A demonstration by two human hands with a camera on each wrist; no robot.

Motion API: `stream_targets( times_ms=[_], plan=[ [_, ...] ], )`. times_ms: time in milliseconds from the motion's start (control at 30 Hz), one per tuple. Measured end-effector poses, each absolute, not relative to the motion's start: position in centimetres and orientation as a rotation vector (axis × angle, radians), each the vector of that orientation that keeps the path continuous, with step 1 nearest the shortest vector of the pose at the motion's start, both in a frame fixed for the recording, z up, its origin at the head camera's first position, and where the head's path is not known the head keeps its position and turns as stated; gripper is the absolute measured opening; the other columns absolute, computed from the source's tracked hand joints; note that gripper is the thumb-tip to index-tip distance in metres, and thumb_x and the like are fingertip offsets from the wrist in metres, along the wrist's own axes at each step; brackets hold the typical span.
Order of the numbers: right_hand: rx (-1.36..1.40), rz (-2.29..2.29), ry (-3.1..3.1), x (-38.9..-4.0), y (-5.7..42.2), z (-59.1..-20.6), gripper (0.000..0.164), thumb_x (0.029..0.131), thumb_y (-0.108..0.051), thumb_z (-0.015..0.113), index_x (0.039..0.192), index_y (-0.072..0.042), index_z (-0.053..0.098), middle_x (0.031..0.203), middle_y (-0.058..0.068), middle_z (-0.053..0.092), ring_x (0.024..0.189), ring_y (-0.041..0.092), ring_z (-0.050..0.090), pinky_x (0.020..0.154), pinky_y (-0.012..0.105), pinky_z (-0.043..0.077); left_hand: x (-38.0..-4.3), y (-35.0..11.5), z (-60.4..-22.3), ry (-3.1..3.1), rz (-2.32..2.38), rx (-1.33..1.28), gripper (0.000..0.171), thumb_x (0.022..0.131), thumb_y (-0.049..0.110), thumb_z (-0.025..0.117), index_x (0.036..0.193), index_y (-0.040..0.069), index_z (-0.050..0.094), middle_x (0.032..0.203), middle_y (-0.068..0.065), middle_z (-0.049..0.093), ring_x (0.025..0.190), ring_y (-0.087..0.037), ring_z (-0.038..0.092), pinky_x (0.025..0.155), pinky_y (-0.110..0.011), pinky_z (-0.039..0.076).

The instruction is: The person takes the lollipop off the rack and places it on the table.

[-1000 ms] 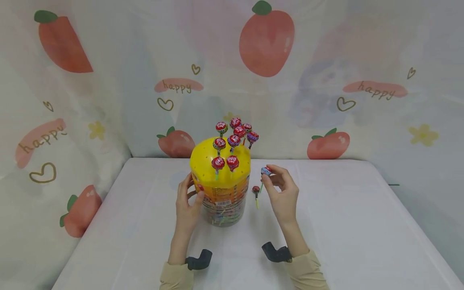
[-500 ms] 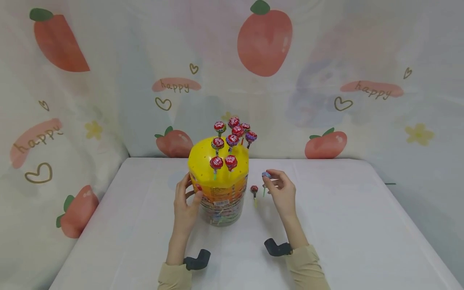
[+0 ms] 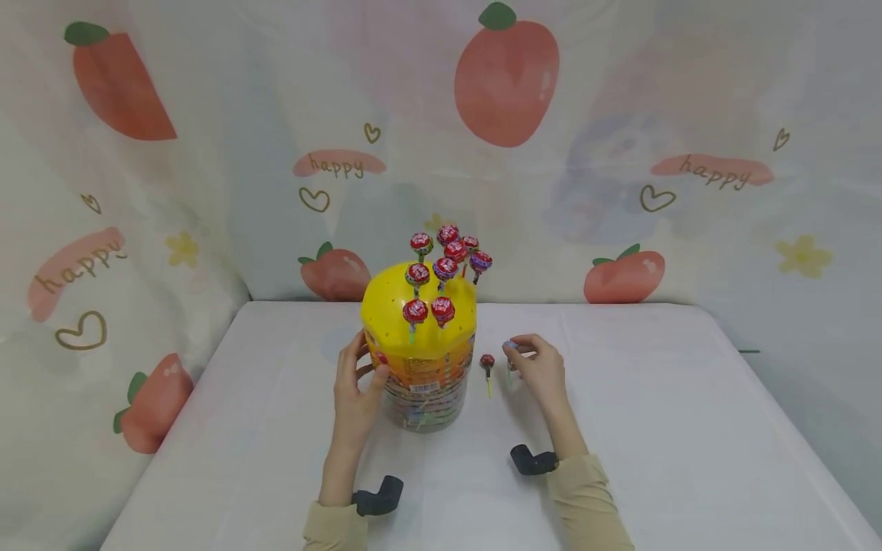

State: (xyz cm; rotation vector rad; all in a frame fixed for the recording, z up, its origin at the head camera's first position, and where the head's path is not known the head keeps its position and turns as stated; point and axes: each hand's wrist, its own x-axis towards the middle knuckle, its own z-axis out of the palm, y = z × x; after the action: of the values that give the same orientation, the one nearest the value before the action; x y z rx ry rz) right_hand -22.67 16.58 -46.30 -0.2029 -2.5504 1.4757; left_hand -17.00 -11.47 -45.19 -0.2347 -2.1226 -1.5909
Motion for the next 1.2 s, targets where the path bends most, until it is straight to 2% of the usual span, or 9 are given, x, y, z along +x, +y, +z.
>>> stream_targets(
  times_ms=[300, 600, 833, 1200],
  plan=[
    [-0.255, 1.353, -2.673, -23.6, 18.0, -47.4, 0.033, 0.089, -0.03, 0.067, 0.112, -0.006, 0.068, 0.094, 0.016, 0.069, 0.067, 0.01, 0.066, 0.057, 0.02, 0.044, -17.2, -11.6, -45.3, -2.109, -1.607, -0.249, 0.061, 0.093, 0.019, 0.062, 0.147, 0.021, 0.036, 0.14, -0.007, 0.047, 0.128, -0.019, 0.045, 0.1, -0.055, 0.046],
    [-0.366, 1.443, -2.754, -24.1, 18.2, -48.4, 0.038, 0.09, -0.033, 0.066, 0.115, -0.004, 0.067, 0.095, 0.012, 0.071, 0.077, 0.014, 0.065, 0.065, 0.022, 0.042, -17.2, -11.4, -45.2, -2.105, -1.602, -0.243, 0.06, 0.094, 0.028, 0.061, 0.147, 0.021, 0.036, 0.139, -0.008, 0.047, 0.128, -0.021, 0.046, 0.1, -0.052, 0.047],
    [-0.365, 1.419, -2.759, -24.3, 17.6, -49.3, 0.035, 0.09, -0.03, 0.066, 0.112, -0.002, 0.067, 0.09, 0.012, 0.069, 0.075, 0.017, 0.06, 0.06, 0.022, 0.042, -17.1, -11.3, -45.2, -2.116, -1.608, -0.233, 0.06, 0.094, 0.031, 0.061, 0.148, 0.021, 0.036, 0.14, -0.007, 0.046, 0.128, -0.022, 0.045, 0.1, -0.054, 0.047],
    [-0.383, 1.346, -2.782, -24.1, 16.9, -49.5, 0.035, 0.089, -0.03, 0.067, 0.11, -0.003, 0.067, 0.089, 0.013, 0.067, 0.074, 0.019, 0.055, 0.058, 0.022, 0.039, -17.2, -11.5, -45.4, -2.121, -1.611, -0.233, 0.059, 0.093, 0.024, 0.062, 0.147, 0.022, 0.037, 0.139, -0.005, 0.047, 0.128, -0.019, 0.046, 0.1, -0.05, 0.047]
  ],
)
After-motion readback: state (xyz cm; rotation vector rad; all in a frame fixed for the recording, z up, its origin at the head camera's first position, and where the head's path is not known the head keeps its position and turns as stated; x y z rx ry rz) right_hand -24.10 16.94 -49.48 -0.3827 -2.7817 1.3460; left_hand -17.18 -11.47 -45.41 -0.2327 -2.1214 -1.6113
